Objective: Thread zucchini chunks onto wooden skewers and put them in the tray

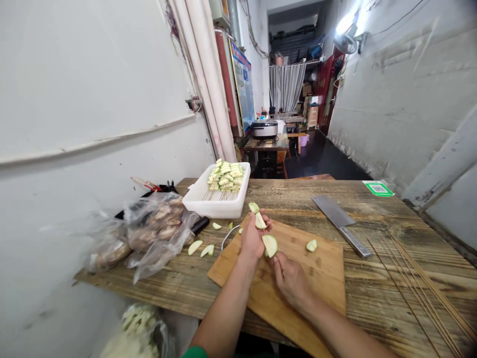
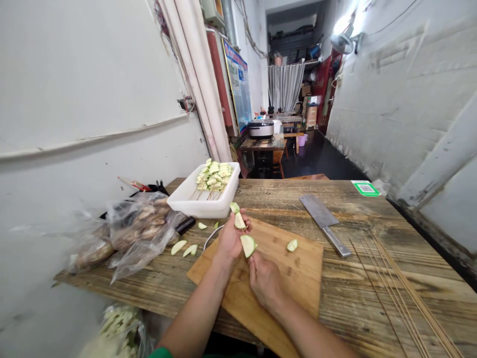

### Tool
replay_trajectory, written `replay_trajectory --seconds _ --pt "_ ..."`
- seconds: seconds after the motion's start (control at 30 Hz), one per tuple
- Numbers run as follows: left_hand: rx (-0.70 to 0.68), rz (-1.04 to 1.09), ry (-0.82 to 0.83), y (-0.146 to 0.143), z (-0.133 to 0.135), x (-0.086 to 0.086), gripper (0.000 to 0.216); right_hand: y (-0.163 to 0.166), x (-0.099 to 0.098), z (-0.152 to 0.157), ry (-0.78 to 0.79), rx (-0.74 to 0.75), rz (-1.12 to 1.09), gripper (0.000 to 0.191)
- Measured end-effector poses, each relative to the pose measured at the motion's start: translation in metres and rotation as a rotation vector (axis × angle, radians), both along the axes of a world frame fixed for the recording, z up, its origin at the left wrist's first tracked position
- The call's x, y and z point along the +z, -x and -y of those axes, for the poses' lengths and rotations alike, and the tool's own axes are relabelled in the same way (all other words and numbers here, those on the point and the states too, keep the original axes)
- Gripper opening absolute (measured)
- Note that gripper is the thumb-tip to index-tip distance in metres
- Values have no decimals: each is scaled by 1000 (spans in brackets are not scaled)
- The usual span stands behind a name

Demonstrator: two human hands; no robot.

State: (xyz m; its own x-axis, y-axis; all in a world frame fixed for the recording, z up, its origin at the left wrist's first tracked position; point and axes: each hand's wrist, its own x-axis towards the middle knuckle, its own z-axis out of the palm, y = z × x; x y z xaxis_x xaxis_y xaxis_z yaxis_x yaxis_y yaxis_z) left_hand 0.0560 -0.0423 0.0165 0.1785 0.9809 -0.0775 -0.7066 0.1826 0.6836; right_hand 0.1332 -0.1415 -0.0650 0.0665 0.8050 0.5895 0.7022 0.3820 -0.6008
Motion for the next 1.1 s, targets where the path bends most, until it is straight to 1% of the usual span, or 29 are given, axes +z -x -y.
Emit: replay_trajectory --seconds 0.13,0.3,0.47,0.57,0.63,0.77,0.87,0.97,1.1 --pt "-47 6 13 -2 3 0 31 1 -2 0 -29 -3 -3 34" --pt "18 -28 -25 -8 4 -6 32 2 0 0 -100 -29 -13 32" --pt "-65 -68 -36 -17 13 -13 36 -1 2 -2 -142 -86 9 32" --pt "-113 -95 0 -14 15 -9 34 -3 4 -2 -143 -105 34 32" --pt "-122 -82 31 -8 10 -3 36 -3 4 -2 -144 -88 38 32" --pt "-22 -15 1 10 -9 10 38 0 5 1 -151 37 43 32" --pt "69 -43 -40 19 -20 14 34 1 5 2 -172 77 52 33" --pt "125 -111 -109 22 -23 10 25 1 5 2 -186 100 45 31" --pt "98 -115 -241 19 -22 0 14 0 6 3 -212 113 53 27"
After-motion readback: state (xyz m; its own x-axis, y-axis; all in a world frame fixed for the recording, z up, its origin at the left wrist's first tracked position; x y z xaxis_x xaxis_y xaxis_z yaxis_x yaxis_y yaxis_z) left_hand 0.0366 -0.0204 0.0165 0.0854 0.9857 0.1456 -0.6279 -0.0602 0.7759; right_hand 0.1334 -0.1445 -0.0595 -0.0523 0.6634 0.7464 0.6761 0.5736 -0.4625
